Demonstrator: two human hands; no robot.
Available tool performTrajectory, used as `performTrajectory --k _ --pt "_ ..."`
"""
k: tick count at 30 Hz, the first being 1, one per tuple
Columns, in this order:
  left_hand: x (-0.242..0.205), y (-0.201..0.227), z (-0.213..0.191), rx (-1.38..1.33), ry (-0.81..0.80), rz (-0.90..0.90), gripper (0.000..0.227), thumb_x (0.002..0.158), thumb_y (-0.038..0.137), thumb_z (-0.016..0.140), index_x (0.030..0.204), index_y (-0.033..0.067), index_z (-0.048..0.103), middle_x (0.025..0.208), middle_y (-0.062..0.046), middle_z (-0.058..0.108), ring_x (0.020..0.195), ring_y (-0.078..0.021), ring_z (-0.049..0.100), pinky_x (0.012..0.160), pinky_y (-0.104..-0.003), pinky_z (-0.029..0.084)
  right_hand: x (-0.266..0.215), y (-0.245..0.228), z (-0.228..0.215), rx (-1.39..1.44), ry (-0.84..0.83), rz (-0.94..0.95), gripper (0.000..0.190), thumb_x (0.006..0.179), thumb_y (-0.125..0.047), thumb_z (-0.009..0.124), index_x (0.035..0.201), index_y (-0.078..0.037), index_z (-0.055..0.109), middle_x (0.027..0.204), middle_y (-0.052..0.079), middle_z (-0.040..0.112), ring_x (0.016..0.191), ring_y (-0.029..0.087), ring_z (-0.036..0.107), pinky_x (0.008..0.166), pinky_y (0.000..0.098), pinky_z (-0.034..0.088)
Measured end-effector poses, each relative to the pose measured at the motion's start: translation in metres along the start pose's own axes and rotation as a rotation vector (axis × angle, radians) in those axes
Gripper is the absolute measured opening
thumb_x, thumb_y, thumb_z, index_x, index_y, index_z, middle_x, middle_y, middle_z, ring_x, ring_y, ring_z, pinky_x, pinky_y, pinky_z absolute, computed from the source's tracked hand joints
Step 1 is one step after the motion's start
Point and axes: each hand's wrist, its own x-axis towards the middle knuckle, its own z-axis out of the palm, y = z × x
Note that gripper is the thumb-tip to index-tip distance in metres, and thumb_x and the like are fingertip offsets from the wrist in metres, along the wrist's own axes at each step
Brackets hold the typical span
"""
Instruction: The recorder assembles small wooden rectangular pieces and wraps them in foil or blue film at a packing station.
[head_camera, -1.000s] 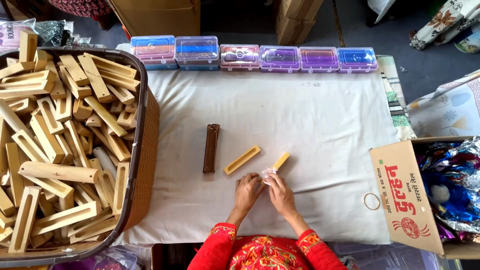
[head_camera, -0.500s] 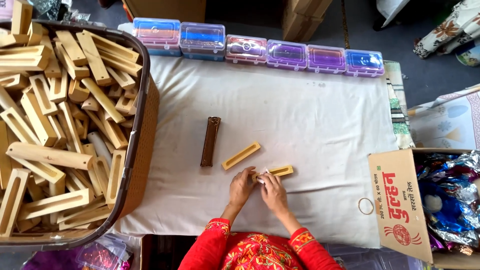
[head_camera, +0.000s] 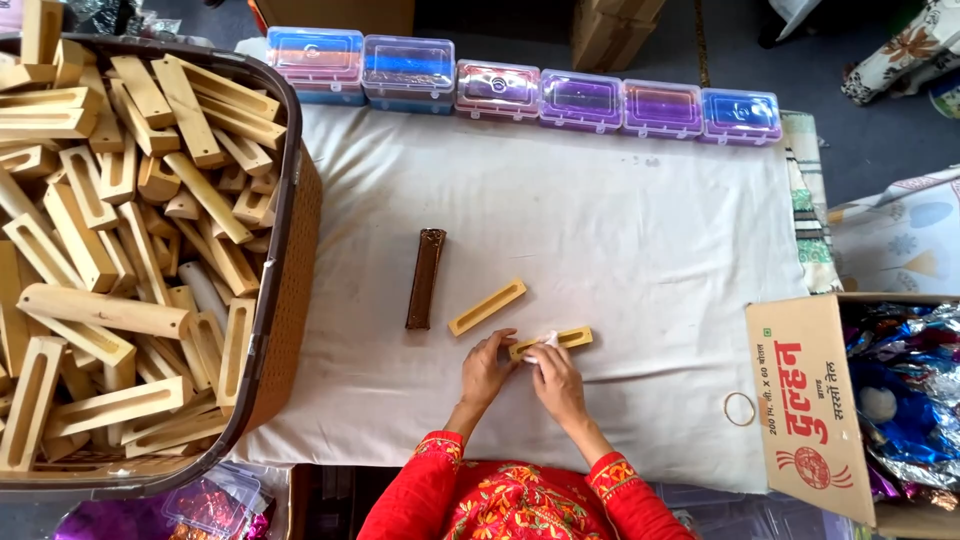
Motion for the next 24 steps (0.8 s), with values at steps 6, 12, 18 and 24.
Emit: performTrajectory --k 6,12,18,24 --pt "0.001 0.003 -0.001 -0.004 0.028 0.01 0.063 0.068 0.01 0.089 0.125 0.0157 0.061 0.108 0.0 0.077 0.101 -0.0236 0.071 0.086 -0.038 0.055 0.008 0.022 -0.003 0.085 0.273 0.244 0.029 0.092 0.001 0.064 0.119 -0.008 0.069 0.125 0.007 0.069 0.113 0.027 0.067 0.095 0.0378 0.055" --pt "0.001 -0.014 0.01 0.039 0.043 -0.055 0.065 0.073 0.003 0.084 0.133 0.0172 0.063 0.109 -0.005 0.075 0.102 -0.0245 0.072 0.087 -0.037 0.058 -0.018 0.017 0.038 -0.178 -0.064 -0.168 0.049 0.086 0.005 0.06 0.133 -0.008 0.069 0.141 0.004 0.064 0.109 0.028 0.061 0.098 0.0378 0.053" --pt "0.004 0.004 -0.002 -0.015 -0.007 -0.021 0.067 0.067 0.01 0.09 0.127 0.0158 0.062 0.107 -0.001 0.077 0.102 -0.024 0.071 0.086 -0.038 0.056 -0.002 0.078 -0.003 -0.169 0.042 0.111 0.045 0.092 0.006 0.057 0.133 -0.009 0.068 0.146 0.006 0.062 0.11 0.03 0.059 0.097 0.0379 0.053" --pt "0.003 0.004 0.0 -0.026 0.004 -0.033 0.066 0.066 0.01 0.09 0.126 0.0153 0.062 0.106 -0.001 0.077 0.101 -0.0241 0.071 0.085 -0.038 0.055 -0.016 0.023 0.025 -0.055 0.052 0.166 0.03 0.087 0.002 0.063 0.114 -0.009 0.071 0.116 0.011 0.065 0.111 0.031 0.063 0.096 0.0416 0.052"
